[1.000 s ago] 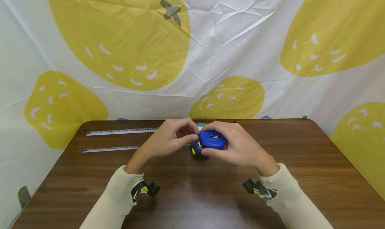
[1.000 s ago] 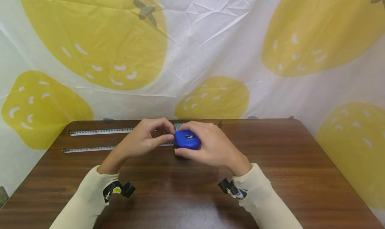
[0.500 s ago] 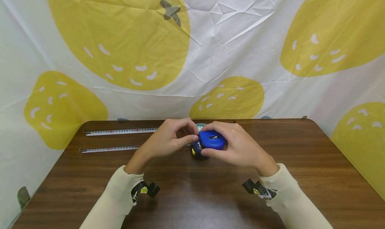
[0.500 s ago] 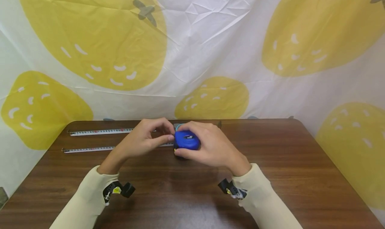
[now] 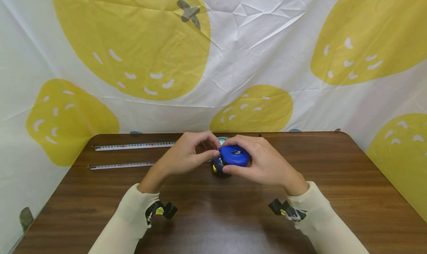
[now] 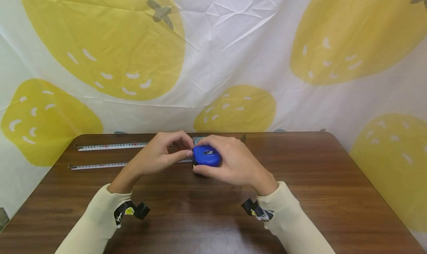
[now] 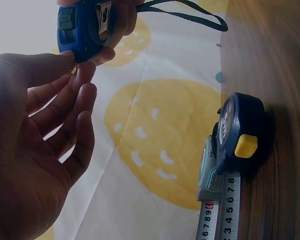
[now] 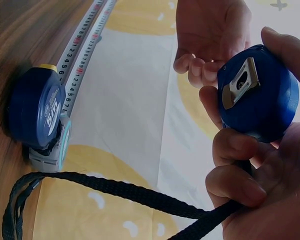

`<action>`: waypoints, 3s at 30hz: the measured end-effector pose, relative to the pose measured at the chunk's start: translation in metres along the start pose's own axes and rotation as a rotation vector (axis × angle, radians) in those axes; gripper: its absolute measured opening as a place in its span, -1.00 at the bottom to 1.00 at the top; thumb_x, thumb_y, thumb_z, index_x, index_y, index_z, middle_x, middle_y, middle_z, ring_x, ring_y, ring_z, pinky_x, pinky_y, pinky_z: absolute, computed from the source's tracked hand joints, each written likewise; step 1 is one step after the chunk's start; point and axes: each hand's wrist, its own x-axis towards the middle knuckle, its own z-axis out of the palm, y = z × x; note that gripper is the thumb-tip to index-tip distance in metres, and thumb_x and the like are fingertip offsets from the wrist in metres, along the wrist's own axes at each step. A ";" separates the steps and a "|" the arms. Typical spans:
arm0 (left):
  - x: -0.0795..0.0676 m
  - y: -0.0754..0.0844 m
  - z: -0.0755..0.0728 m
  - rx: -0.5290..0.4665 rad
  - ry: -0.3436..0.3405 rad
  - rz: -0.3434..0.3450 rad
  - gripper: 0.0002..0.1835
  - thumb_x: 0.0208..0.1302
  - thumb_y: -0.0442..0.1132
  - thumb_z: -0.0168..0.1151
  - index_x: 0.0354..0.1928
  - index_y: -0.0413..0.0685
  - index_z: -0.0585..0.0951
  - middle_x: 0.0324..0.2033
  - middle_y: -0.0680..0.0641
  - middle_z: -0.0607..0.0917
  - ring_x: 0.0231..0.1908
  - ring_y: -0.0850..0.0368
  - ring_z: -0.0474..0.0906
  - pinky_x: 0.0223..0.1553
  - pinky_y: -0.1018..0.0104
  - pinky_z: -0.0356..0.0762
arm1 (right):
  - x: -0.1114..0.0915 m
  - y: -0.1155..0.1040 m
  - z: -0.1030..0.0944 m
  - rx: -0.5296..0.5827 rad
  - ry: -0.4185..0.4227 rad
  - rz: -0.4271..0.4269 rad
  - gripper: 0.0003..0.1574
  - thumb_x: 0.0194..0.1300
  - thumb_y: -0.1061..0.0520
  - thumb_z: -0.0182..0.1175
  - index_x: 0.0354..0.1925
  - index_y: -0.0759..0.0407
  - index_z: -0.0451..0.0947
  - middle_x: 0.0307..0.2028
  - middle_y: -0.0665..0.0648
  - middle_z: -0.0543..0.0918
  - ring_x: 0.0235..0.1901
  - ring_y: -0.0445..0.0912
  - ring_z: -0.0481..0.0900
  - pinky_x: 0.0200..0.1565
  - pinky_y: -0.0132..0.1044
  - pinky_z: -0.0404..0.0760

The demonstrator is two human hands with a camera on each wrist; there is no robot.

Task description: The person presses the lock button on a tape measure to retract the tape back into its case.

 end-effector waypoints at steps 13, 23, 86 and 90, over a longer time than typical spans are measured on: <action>-0.001 -0.001 0.000 0.006 -0.004 -0.014 -0.91 0.50 -0.32 0.44 -0.04 -0.09 0.73 -0.25 0.08 0.79 -0.25 0.20 0.71 -0.20 0.19 0.68 | 0.000 0.001 0.000 -0.006 -0.007 0.004 -0.39 0.33 -0.10 0.62 0.24 0.03 0.66 0.05 -0.09 0.76 -0.01 -0.19 0.73 0.05 -0.11 0.73; 0.000 -0.006 0.001 0.013 -0.018 -0.029 -0.90 0.51 -0.31 0.44 -0.03 -0.08 0.74 -0.23 0.09 0.79 -0.24 0.22 0.71 -0.19 0.16 0.69 | -0.001 0.005 0.002 -0.019 -0.022 0.011 -0.39 0.33 -0.11 0.61 0.24 0.03 0.66 0.04 -0.07 0.76 -0.03 -0.18 0.73 0.03 -0.11 0.73; -0.006 -0.020 -0.006 0.043 -0.005 -0.113 -0.91 0.52 -0.25 0.44 -0.03 -0.03 0.78 -0.20 0.12 0.79 -0.15 0.18 0.70 -0.08 0.07 0.71 | -0.032 0.084 -0.015 -0.134 -0.339 0.297 -0.31 0.03 -0.12 0.78 0.02 0.02 0.65 -0.15 -0.07 0.75 -0.15 -0.10 0.64 -0.03 -0.09 0.66; -0.007 -0.022 -0.006 0.048 -0.006 -0.116 -0.89 0.52 -0.25 0.43 -0.02 -0.07 0.78 -0.20 0.12 0.79 -0.15 0.18 0.70 -0.08 0.05 0.71 | -0.036 0.090 -0.015 -0.127 -0.363 0.297 -0.31 -0.02 -0.12 0.80 -0.02 0.02 0.65 -0.18 -0.10 0.74 -0.18 -0.14 0.64 -0.04 -0.11 0.65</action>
